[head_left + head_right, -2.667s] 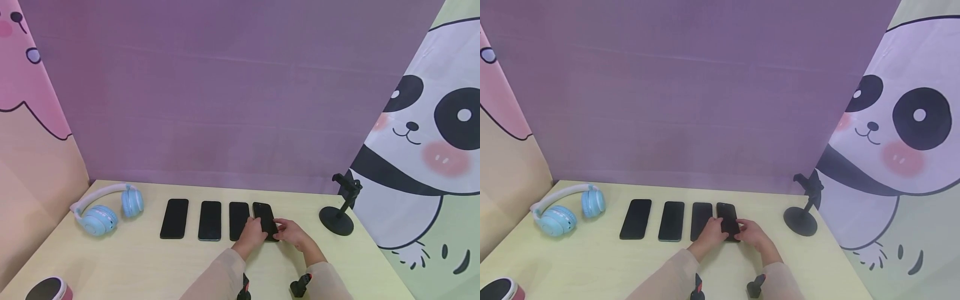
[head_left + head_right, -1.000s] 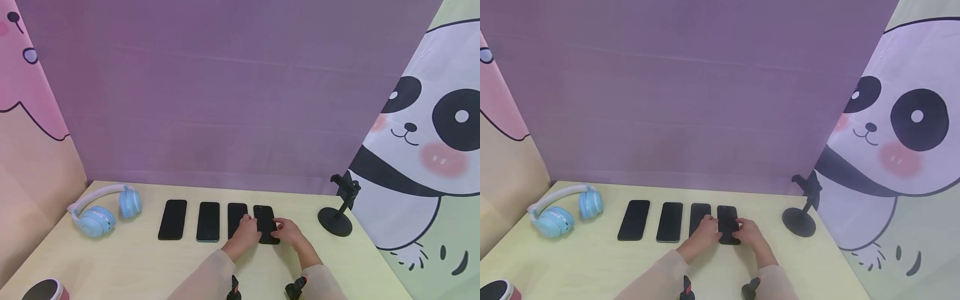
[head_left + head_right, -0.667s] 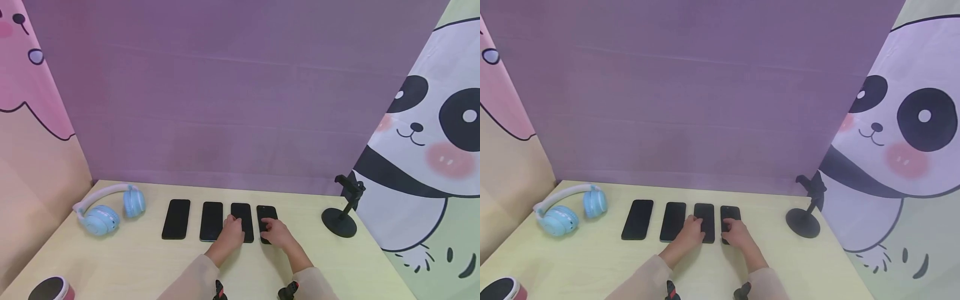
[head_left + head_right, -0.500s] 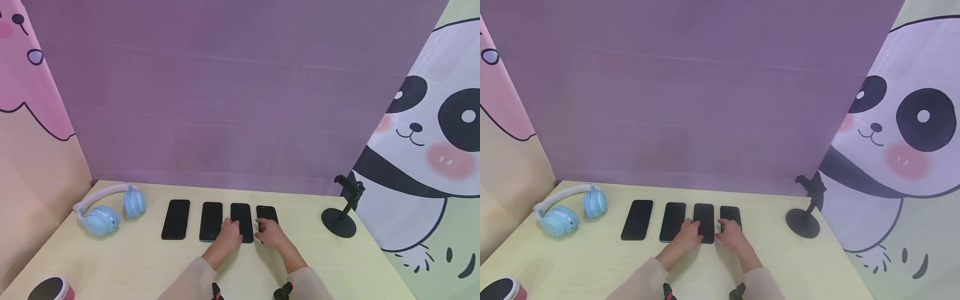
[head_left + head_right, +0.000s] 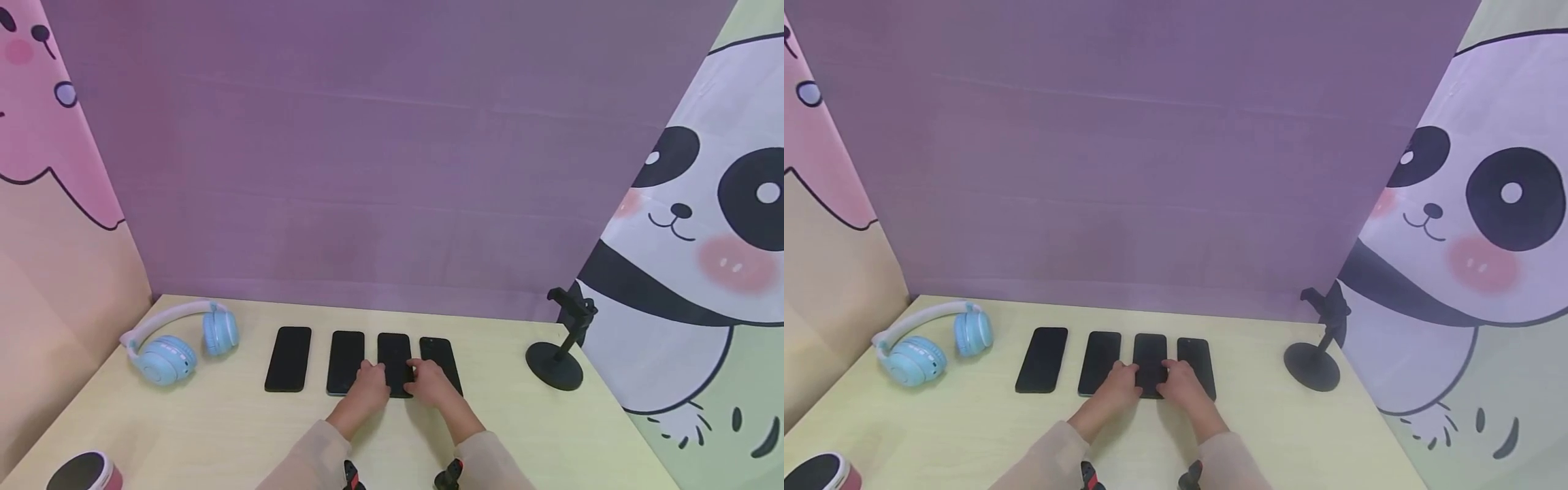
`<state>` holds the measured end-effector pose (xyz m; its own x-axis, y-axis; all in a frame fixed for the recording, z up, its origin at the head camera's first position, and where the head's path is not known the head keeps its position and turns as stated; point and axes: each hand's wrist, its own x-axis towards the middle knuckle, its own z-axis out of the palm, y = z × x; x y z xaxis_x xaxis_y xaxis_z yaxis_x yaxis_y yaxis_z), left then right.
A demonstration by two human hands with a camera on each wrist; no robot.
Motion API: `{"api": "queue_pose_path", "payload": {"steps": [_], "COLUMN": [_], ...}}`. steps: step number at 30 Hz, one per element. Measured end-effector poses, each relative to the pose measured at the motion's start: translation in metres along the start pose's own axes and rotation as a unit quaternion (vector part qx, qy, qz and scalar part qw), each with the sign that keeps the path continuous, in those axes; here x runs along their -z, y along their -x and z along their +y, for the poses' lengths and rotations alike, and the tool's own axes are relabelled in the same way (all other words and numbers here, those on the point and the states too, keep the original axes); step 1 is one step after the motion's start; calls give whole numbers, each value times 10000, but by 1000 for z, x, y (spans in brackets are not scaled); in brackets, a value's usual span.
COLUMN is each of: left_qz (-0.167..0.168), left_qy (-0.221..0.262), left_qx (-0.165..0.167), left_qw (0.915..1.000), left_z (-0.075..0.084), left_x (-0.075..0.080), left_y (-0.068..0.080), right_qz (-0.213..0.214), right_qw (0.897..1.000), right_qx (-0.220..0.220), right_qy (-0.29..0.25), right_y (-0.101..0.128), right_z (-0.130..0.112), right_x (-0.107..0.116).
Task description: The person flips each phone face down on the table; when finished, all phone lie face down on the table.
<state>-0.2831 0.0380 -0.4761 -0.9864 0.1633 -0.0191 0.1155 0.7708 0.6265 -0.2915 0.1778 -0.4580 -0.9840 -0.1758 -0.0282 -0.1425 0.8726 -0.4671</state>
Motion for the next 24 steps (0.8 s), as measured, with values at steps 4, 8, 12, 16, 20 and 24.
{"api": "queue_pose_path", "payload": {"steps": [4,8,12,16,20,24], "left_qz": [42,143,288,385,475,523], "left_qy": [221,249,162,230,314,321], "left_qx": [-28,-109,-128,-91,-84,-67], "left_qw": [9997,9995,9994,9990,9983,9981], "left_z": [-4,-7,-8,-7,-6,-3], "left_x": [0,0,-1,-2,-4,-5], "left_y": [-1,-3,-6,-6,-6,-5], "right_qz": [-3,4,60,150,215,327], "right_qw": [10000,9999,9996,9985,9954,9906], "right_qx": [-37,-148,-219,-450,-797,-1042], "right_qy": [25,-63,-149,-258,-495,-822], "right_y": [-1,-3,-5,-4,-3,-2], "right_z": [-2,-2,-5,-8,-10,-10], "right_x": [-1,-2,-3,-3,-4,-4]}}
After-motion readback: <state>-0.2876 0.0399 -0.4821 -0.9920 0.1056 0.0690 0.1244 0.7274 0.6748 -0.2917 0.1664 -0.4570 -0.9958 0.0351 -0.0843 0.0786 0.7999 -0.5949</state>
